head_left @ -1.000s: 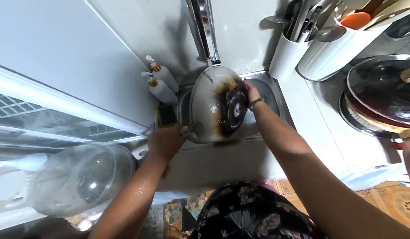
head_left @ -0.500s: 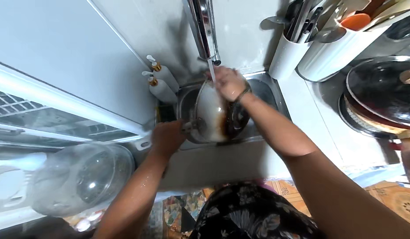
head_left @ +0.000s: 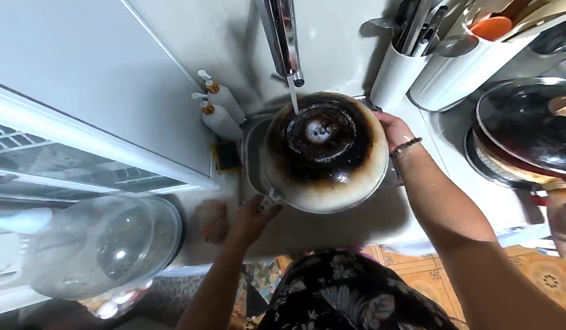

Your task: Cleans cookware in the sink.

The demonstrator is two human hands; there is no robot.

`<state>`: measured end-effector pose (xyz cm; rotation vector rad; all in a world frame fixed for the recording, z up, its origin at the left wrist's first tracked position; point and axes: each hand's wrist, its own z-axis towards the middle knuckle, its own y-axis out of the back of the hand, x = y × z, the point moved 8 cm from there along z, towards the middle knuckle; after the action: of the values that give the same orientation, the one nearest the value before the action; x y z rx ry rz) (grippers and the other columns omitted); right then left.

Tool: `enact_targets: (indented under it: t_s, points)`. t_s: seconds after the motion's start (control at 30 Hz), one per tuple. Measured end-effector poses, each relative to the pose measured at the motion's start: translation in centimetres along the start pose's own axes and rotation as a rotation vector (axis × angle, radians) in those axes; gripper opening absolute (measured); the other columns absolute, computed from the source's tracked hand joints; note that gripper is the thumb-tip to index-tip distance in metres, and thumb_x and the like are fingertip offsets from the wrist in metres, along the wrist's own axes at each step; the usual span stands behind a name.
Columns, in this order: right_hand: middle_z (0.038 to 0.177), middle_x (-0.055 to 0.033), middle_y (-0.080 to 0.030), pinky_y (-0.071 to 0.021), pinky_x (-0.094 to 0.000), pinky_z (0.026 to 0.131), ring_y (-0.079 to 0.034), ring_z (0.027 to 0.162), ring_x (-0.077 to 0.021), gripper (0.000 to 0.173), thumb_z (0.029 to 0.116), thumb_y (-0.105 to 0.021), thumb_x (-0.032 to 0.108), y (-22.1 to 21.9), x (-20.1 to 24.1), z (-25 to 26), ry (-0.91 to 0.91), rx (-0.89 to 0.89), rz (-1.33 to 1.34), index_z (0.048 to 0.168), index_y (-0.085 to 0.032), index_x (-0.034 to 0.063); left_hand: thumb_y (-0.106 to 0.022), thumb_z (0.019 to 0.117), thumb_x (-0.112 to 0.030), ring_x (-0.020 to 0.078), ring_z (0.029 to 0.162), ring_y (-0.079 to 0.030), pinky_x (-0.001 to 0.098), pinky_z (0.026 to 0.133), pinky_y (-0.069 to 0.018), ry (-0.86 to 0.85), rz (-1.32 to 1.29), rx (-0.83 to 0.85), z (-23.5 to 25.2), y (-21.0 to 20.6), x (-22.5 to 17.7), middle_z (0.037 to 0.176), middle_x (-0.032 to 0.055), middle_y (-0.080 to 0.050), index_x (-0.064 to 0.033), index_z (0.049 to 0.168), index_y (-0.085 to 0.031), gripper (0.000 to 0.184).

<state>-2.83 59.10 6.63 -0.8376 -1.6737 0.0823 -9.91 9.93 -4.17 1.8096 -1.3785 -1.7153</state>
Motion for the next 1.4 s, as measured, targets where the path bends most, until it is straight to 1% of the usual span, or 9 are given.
enact_targets:
  t_s: [0.2, 0.37, 0.53, 0.63, 0.8, 0.97, 1.13, 1.3, 1.4]
  points:
    - [0.07, 0.0028, -0.064, -0.0536, -0.024, 0.055, -0.062, 0.059, -0.006, 0.029, 0.1055, -0.037, 0.029, -2.6, 5.4, -2.3, 0.047, -0.179, -0.001, 0.093, -0.059, 0.0156, -0.043, 0.1046, -0.056, 0.0135, 0.099, -0.069, 0.0406, 0.088, -0.0591, -0.064, 0.07, 0.155, -1.2, -2.0, -7.9, 0.111, 0.0007, -0.07, -0.0264, 0.137, -0.057, 0.046]
    - [0.082, 0.0012, -0.068, -0.0555, -0.027, 0.058, -0.065, 0.064, -0.0103, 0.02, 0.1077, -0.043, 0.028, -5.3, 5.6, 0.0, 0.064, -0.242, -0.123, 0.112, -0.057, 0.0134, -0.038, 0.1079, -0.052, 0.0149, 0.067, -0.067, 0.0349, 0.058, -0.0588, -0.06, -0.194, 0.407, 1.2, -7.2, -7.9, 0.086, 0.0029, -0.068, -0.0178, 0.122, -0.061, 0.044]
    - [0.134, -0.0121, -0.063, -0.0557, -0.0416, 0.093, -0.065, 0.115, -0.0231, 0.046, 0.106, -0.052, 0.028, -7.4, 2.2, 1.8, 0.149, -0.148, -0.519, 0.145, -0.05, 0.0051, -0.039, 0.1091, -0.047, 0.0177, 0.065, -0.065, 0.0344, 0.055, -0.0572, 0.027, -0.517, 0.566, 1.0, -9.2, -10.4, 0.087, 0.0074, -0.068, -0.0135, 0.128, -0.062, 0.045]
    - [0.161, -0.0183, -0.041, -0.0332, -0.0447, 0.122, -0.04, 0.149, -0.0279, 0.051, 0.112, -0.039, 0.031, -9.1, -2.3, 1.9, 0.161, -0.039, -0.749, 0.153, -0.044, 0.0012, -0.049, 0.1074, -0.041, 0.015, 0.066, -0.064, 0.0314, 0.056, -0.0558, 0.033, -0.615, 0.55, 0.7, -9.9, -11.4, 0.088, 0.0057, -0.067, -0.0118, 0.128, -0.062, 0.039]
    - [0.165, -0.0189, -0.034, -0.0218, -0.0411, 0.128, -0.029, 0.156, -0.0279, 0.045, 0.1124, -0.034, 0.012, -15.8, -11.4, -3.8, 0.131, 0.385, -1.026, 0.154, -0.04, -0.0041, -0.052, 0.1062, -0.042, 0.0172, 0.07, -0.066, 0.0346, 0.06, -0.0584, 0.043, -0.526, 0.531, 1.7, -10.8, -10.3, 0.092, 0.007, -0.068, -0.0141, 0.132, -0.06, 0.039]
    - [0.163, -0.0011, -0.043, -0.0248, -0.0439, 0.128, -0.036, 0.152, -0.0165, 0.054, 0.1105, -0.035, 0.047, -7.5, -19.6, -4.3, -0.008, 0.859, -1.393, 0.156, -0.046, 0.0194, -0.051, 0.1048, -0.047, 0.0194, 0.069, -0.068, 0.0383, 0.059, -0.0598, 0.084, -0.457, 0.506, 1.4, -7.6, -4.9, 0.09, 0.0072, -0.068, -0.0174, 0.128, -0.061, 0.039]
    - [0.17, -0.0175, -0.022, 0.0037, -0.0685, 0.124, -0.01, 0.159, -0.0408, 0.072, 0.1058, -0.043, 0.055, -2.0, -10.3, 3.6, 0.272, 0.37, -2.038, 0.16, -0.036, 0.0092, -0.05, 0.1058, -0.044, 0.0219, 0.069, -0.068, 0.0396, 0.058, -0.0598, 0.13, -0.562, 0.58, -2.3, -7.4, -5.8, 0.092, 0.0091, -0.067, -0.0161, 0.131, -0.057, 0.038]
    - [0.17, -0.0279, -0.003, -0.0079, -0.0682, 0.125, -0.004, 0.158, -0.0464, 0.077, 0.107, -0.04, 0.051, -12.3, -10.0, 3.7, 0.571, -0.148, -1.5, 0.164, -0.018, 0.0033, -0.046, 0.108, -0.037, 0.0194, 0.066, -0.066, 0.0357, 0.055, -0.0578, 0.027, -0.611, 0.68, -4.5, -8.2, -10.7, 0.086, 0.0072, -0.066, -0.0148, 0.128, -0.059, 0.032]
    - [0.17, -0.0238, -0.015, -0.0121, -0.0566, 0.128, -0.013, 0.159, -0.0386, 0.066, 0.1094, -0.037, 0.038, -17.2, -14.6, 1.9, 0.451, 0.016, -1.086, 0.161, -0.026, -0.0022, -0.046, 0.1079, -0.037, 0.0195, 0.066, -0.066, 0.0363, 0.055, -0.058, 0.063, -0.577, 0.656, -3.9, -8.1, -10.1, 0.087, 0.0076, -0.066, -0.0154, 0.13, -0.058, 0.033]
